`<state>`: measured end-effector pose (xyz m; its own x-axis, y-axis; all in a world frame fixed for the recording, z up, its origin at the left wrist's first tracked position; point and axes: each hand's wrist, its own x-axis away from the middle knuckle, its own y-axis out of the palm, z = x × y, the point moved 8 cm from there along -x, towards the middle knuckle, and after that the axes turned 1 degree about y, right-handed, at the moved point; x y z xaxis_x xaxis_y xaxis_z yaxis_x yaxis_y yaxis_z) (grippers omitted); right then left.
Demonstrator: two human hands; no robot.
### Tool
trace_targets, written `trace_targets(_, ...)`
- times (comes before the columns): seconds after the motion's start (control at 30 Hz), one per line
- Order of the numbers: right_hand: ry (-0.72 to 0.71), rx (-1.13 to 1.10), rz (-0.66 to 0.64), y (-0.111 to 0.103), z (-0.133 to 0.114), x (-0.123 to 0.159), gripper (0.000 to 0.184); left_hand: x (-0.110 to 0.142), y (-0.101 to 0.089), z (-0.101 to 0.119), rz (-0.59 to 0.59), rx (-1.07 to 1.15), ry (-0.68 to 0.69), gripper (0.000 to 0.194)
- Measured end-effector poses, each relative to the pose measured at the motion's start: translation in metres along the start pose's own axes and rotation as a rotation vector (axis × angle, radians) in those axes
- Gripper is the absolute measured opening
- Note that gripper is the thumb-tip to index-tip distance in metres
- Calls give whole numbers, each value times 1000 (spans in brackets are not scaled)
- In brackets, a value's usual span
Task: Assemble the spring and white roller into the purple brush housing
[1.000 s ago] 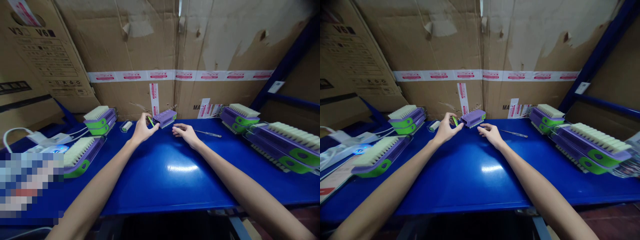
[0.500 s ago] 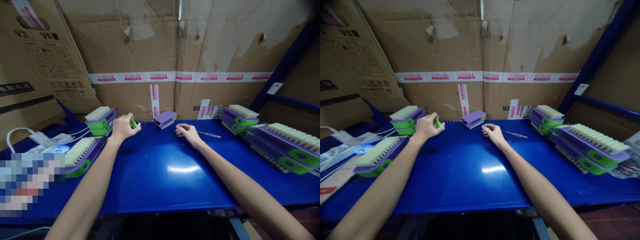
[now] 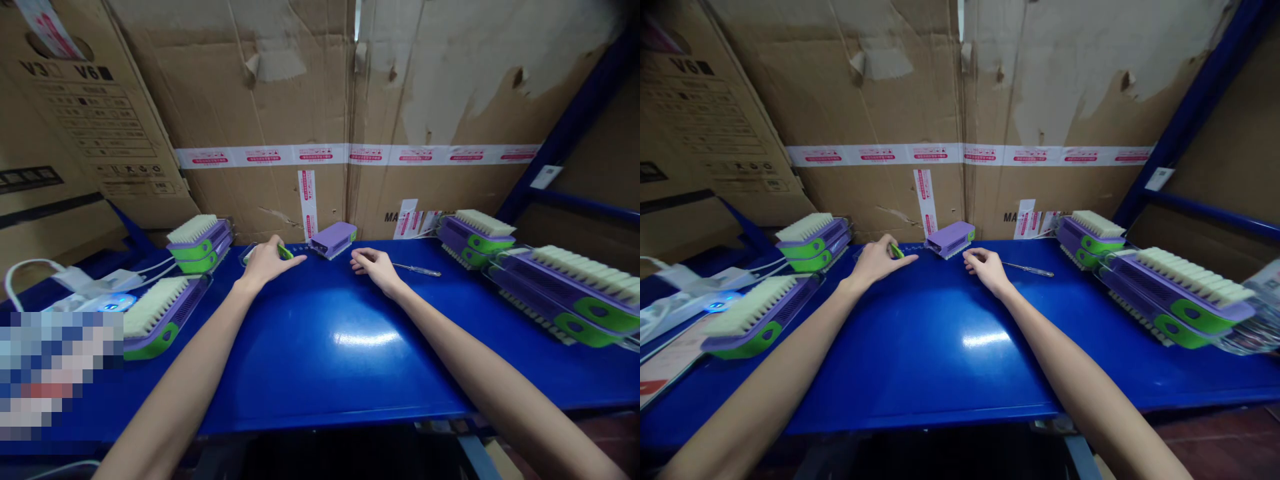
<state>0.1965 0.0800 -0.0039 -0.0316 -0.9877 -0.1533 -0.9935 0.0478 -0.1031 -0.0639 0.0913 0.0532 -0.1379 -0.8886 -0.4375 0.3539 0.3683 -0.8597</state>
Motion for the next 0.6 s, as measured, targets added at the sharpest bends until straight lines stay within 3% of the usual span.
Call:
trace_targets(0.1, -4, 38, -5, 0, -1, 0, 37, 2, 14, 13, -110, -4, 16, 69)
trace_targets(0.27, -181, 223, -9, 4, -14, 1, 54, 6, 23, 35, -93, 0, 0, 76)
trace_targets(0.4, -211, 251, -165, 25, -10, 6, 69, 5, 28, 47, -70, 31, -4, 76)
trace_targets(0.6, -166, 298, -290, 38, -6, 13, 64, -7, 37, 53, -66, 217, -33, 85)
